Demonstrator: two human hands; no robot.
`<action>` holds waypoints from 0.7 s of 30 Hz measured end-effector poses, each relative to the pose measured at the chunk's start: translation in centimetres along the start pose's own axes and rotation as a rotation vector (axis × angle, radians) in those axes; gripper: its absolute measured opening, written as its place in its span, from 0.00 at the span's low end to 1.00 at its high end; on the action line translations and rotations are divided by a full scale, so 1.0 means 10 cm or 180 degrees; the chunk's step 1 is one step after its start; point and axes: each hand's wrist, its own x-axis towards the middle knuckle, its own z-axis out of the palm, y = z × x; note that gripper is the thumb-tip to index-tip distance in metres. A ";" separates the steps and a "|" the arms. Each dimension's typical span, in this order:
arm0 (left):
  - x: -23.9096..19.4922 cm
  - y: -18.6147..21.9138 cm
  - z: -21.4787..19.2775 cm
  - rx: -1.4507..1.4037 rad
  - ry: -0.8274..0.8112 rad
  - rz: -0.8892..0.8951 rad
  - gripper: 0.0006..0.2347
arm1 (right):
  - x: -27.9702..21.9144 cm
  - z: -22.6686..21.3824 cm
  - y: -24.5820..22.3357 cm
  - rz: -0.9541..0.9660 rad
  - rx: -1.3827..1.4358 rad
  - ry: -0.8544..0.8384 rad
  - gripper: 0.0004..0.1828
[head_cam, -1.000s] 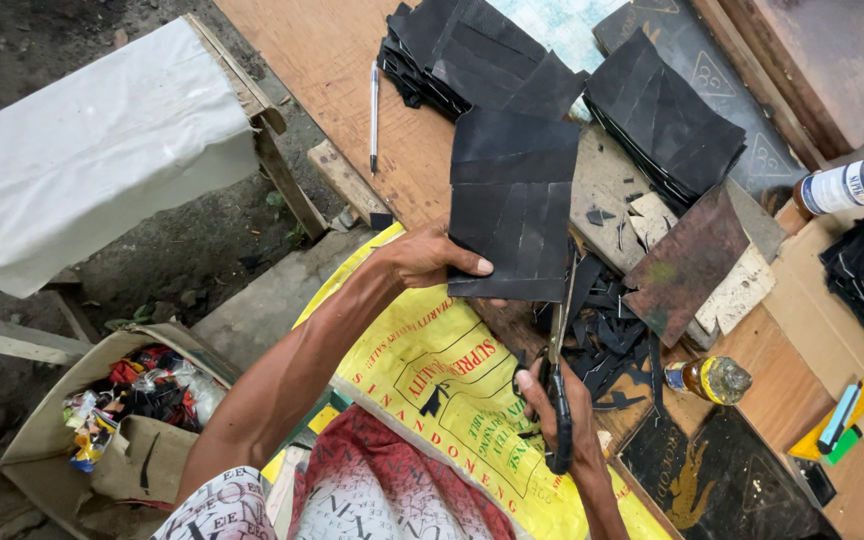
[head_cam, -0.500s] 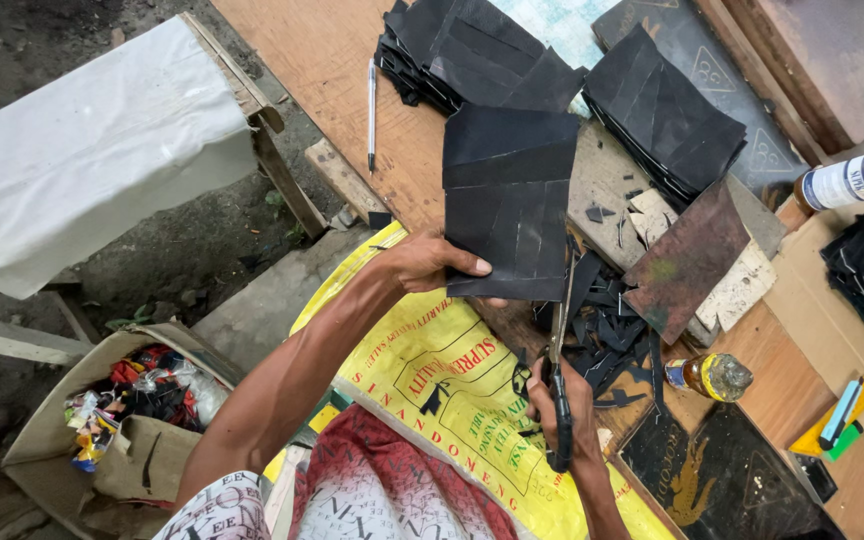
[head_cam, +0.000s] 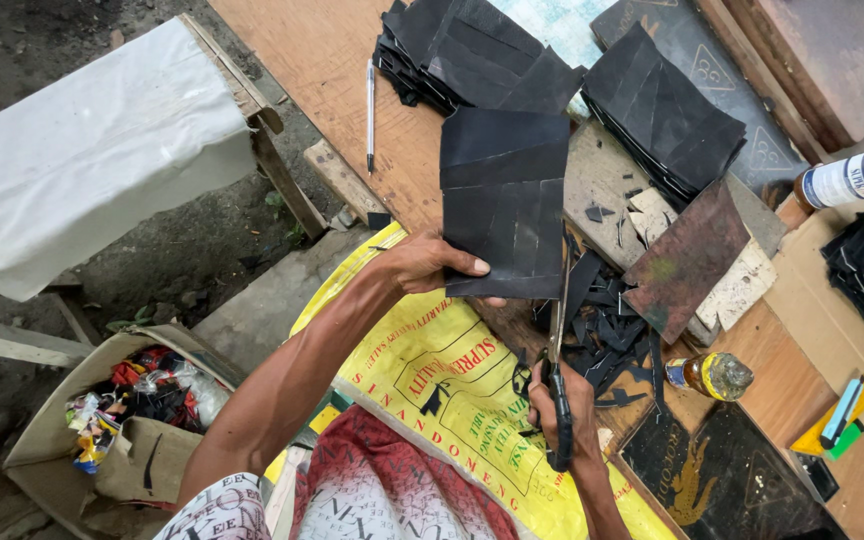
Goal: The person uses shears to cut a stack of black material into smaller rectangular pieces. They then place a brown template on the table, align the cut pieces, and use a white marker to draw lines on the template before resuming cutting.
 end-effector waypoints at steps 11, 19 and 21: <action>-0.01 0.02 0.08 -0.0077 -0.0049 0.0178 0.20 | -0.01 0.00 0.06 0.0167 -0.0197 0.0072 0.07; 0.00 0.00 0.04 -0.0114 0.0169 0.0041 0.19 | -0.03 0.02 0.00 0.0343 -0.0181 0.0157 0.09; 0.01 -0.01 0.04 -0.0067 0.0114 0.0098 0.19 | -0.04 0.02 -0.02 0.0377 -0.0192 0.0204 0.09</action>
